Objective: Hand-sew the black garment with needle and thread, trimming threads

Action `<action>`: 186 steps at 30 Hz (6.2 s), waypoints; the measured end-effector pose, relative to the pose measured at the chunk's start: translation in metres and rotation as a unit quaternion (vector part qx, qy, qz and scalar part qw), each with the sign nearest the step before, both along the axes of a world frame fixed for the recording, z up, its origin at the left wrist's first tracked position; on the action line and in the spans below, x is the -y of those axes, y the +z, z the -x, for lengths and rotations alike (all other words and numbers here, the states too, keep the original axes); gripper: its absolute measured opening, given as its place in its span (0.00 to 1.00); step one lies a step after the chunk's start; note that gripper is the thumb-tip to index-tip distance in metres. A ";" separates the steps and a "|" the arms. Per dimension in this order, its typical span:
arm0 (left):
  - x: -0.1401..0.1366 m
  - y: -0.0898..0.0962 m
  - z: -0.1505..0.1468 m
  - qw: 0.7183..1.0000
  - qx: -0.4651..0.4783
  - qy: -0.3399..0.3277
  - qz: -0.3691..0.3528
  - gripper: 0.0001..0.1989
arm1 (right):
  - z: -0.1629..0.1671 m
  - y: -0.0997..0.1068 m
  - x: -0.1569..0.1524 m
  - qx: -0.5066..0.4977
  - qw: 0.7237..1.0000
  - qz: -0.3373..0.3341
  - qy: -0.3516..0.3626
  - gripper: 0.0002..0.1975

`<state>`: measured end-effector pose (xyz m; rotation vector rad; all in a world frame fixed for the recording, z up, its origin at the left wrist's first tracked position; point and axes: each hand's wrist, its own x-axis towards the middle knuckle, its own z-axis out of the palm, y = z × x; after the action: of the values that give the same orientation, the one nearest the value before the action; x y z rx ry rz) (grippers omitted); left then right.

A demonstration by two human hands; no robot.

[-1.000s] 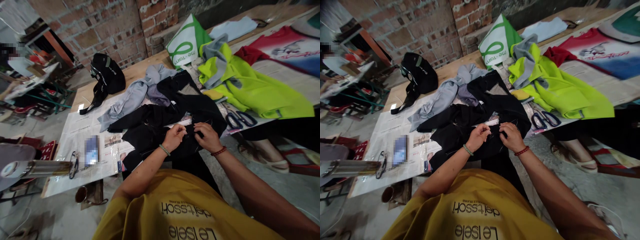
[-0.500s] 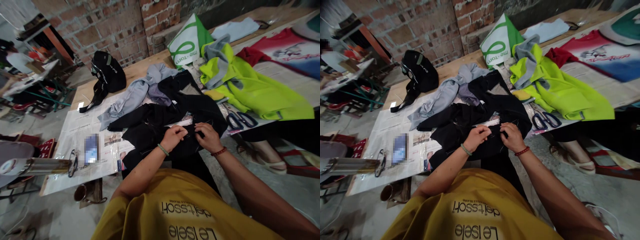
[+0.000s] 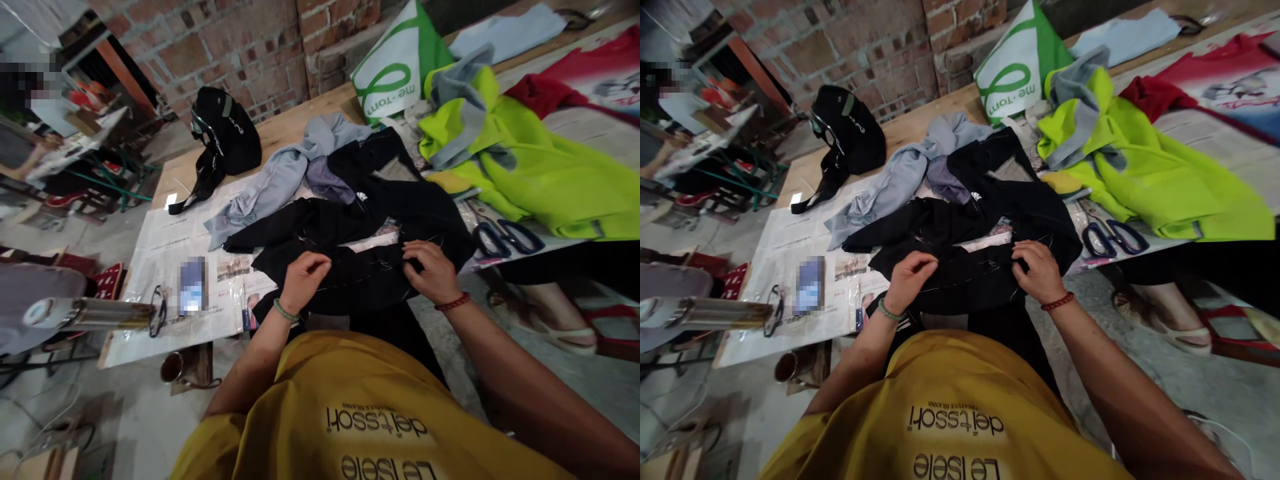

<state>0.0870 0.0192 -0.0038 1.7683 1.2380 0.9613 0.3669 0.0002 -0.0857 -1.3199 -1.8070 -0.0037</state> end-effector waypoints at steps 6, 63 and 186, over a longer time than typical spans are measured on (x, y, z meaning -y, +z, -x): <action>0.022 -0.012 -0.014 0.949 -0.277 -0.124 -0.086 0.08 | 0.001 -0.001 0.000 0.002 1.000 -0.005 -0.001 0.08; 0.026 -0.019 -0.009 0.974 -0.183 -0.102 -0.086 0.17 | 0.004 0.001 0.000 0.034 0.999 -0.005 -0.005 0.07; 0.136 0.033 0.075 0.920 0.269 0.008 0.285 0.15 | 0.007 -0.002 -0.003 0.054 0.996 0.062 -0.044 0.04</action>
<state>0.0117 -0.1168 0.0290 0.9542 1.0279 0.8948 0.3596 0.0032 -0.0873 -1.5111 -1.8641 -0.0123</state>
